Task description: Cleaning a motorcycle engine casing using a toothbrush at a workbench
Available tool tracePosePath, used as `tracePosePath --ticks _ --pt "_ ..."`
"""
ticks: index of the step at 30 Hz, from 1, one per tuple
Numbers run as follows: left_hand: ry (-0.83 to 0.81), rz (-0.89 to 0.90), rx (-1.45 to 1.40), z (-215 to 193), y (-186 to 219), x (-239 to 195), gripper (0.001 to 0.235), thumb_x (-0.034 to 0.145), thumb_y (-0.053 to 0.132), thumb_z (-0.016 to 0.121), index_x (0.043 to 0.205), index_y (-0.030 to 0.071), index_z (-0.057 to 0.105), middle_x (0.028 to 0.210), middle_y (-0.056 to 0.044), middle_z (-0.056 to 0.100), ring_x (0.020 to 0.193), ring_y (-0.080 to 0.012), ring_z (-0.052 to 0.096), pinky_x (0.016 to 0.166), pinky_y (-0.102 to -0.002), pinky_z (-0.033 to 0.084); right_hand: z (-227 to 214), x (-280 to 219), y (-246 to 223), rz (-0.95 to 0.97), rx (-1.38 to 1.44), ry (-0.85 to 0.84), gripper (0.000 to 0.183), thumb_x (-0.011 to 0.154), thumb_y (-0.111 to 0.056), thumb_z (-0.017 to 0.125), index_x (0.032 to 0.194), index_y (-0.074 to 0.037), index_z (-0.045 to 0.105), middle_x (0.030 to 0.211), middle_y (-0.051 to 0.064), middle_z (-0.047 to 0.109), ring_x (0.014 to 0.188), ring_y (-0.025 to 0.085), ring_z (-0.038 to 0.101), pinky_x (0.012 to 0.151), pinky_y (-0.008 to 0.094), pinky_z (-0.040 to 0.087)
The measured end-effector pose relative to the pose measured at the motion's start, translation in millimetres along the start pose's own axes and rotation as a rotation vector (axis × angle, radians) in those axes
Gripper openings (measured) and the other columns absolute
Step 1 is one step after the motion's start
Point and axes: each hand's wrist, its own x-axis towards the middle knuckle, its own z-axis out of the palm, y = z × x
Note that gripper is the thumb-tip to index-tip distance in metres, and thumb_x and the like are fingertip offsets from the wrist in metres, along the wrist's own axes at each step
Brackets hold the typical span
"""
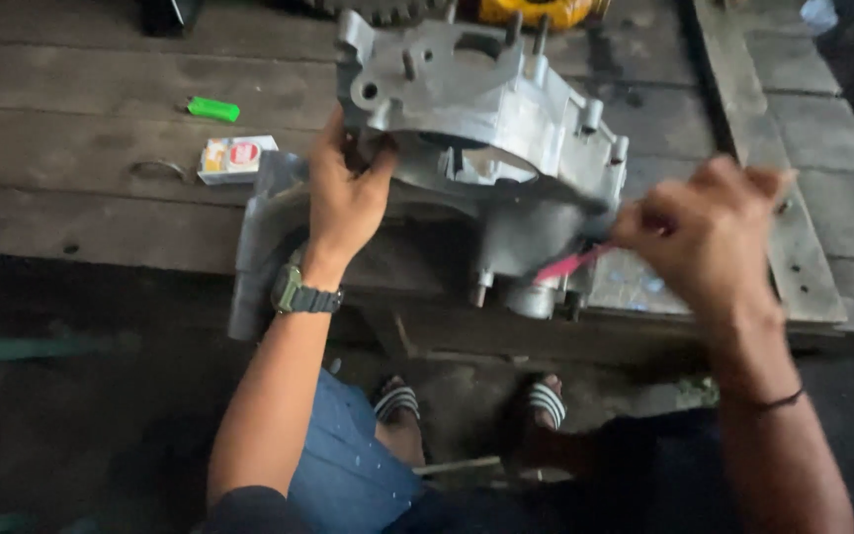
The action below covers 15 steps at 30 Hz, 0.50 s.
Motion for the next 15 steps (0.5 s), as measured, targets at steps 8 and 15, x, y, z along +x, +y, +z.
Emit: tracePosePath --ticks 8,15 --pt "-0.025 0.080 0.013 1.1 10.1 4.9 0.026 0.096 0.001 0.061 0.121 0.008 0.061 0.098 -0.005 0.065 0.090 -0.0180 0.059 0.081 -0.031 0.047 -14.0 4.7 -2.2 0.017 0.017 -0.025 0.040 0.100 -0.025 0.087 0.071 -0.019 0.060 0.069 -0.005 0.058 0.084 0.018 0.051 0.098 0.041 0.026" --pt "-0.011 0.070 0.011 0.5 6.8 -0.4 0.020 0.093 -0.004 0.056 0.108 0.010 0.058 0.076 0.001 0.038 0.068 -0.0110 0.038 0.064 -0.029 0.035 -28.1 8.5 -36.4 -0.044 0.052 -0.022 0.044 0.105 -0.024 0.088 0.070 -0.018 0.063 0.070 -0.010 0.066 0.089 0.016 0.056 0.106 0.038 0.024"
